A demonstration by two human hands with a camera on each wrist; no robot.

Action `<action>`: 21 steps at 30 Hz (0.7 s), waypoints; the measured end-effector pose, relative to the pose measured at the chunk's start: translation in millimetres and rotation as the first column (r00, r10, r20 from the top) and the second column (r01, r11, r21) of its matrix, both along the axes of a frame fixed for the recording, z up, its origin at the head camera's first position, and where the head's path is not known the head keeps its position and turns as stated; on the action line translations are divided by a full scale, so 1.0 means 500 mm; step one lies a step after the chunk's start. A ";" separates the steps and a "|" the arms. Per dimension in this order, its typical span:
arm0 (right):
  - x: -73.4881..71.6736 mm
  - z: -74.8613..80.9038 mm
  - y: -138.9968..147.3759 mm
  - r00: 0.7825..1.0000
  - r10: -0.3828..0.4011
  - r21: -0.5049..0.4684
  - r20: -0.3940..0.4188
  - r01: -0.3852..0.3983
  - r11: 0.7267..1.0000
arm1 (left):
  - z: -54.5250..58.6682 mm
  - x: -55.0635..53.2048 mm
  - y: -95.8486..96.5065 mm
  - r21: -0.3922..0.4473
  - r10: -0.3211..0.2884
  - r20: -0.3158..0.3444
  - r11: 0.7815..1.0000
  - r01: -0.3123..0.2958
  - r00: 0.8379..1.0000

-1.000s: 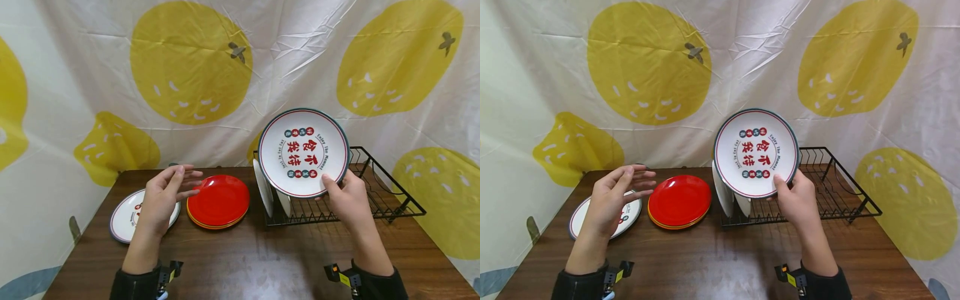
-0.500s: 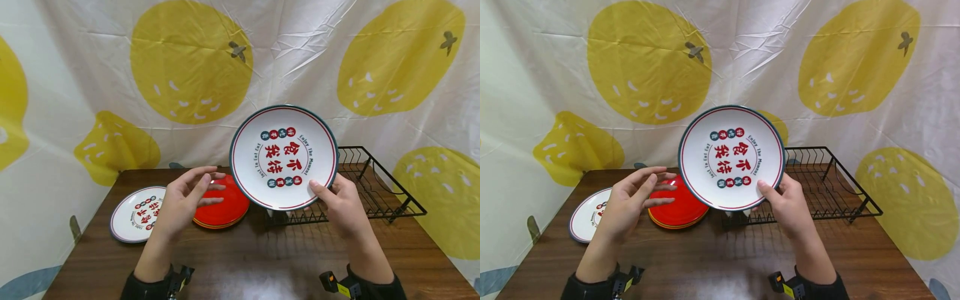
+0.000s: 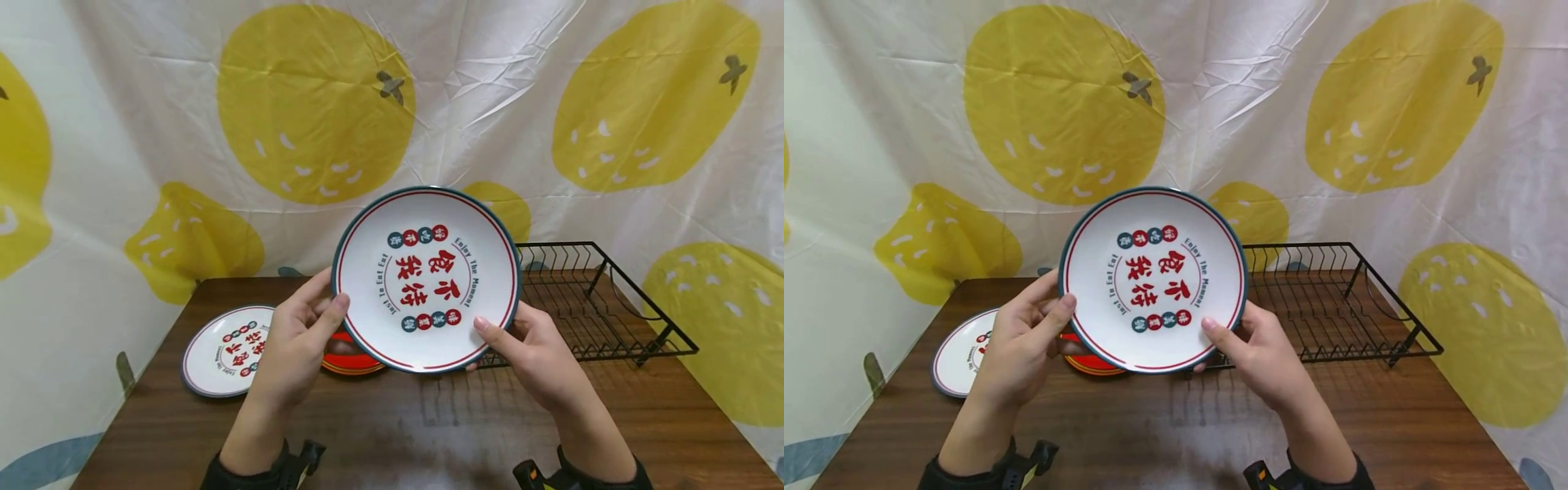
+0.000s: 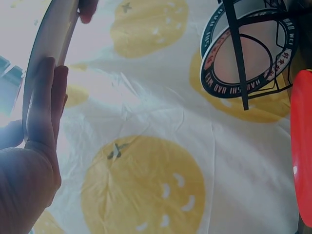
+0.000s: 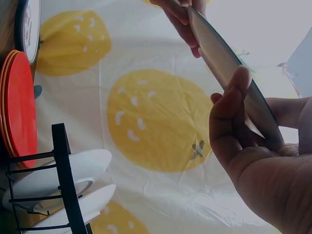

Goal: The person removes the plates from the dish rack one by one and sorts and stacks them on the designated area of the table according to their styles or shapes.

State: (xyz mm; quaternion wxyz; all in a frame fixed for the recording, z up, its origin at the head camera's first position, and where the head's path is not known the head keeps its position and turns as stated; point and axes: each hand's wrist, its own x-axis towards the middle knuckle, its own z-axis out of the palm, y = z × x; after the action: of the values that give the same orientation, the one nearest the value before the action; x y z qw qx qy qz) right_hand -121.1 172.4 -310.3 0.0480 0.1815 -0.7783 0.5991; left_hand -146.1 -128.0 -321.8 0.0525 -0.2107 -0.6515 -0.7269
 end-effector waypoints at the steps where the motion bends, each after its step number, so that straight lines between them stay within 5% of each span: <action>1: 0.000 0.000 0.000 1.000 0.001 0.000 0.021 -0.001 1.000 | 0.000 0.000 -0.001 0.004 -0.002 -0.001 1.000 0.002 1.000; 13: -0.006 0.008 0.020 0.995 -0.018 0.025 0.096 0.016 1.000 | -0.003 -0.004 0.000 0.004 0.018 -0.018 1.000 -0.018 1.000; 17: -0.007 0.013 0.040 0.998 0.029 -0.124 0.056 -0.022 0.992 | -0.003 -0.003 0.000 -0.005 0.017 -0.019 1.000 -0.017 1.000; 21: -0.010 0.011 0.059 0.994 0.106 -0.292 -0.025 -0.108 0.950 | -0.003 -0.003 0.000 -0.031 0.028 -0.015 0.999 -0.028 1.000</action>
State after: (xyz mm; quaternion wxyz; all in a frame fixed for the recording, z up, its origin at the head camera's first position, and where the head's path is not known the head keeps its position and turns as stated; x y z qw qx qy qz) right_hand -126.2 202.1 -304.6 0.0456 0.2171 -0.6698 0.7087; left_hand -147.7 -127.9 -323.5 0.0641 -0.2074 -0.6654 -0.7143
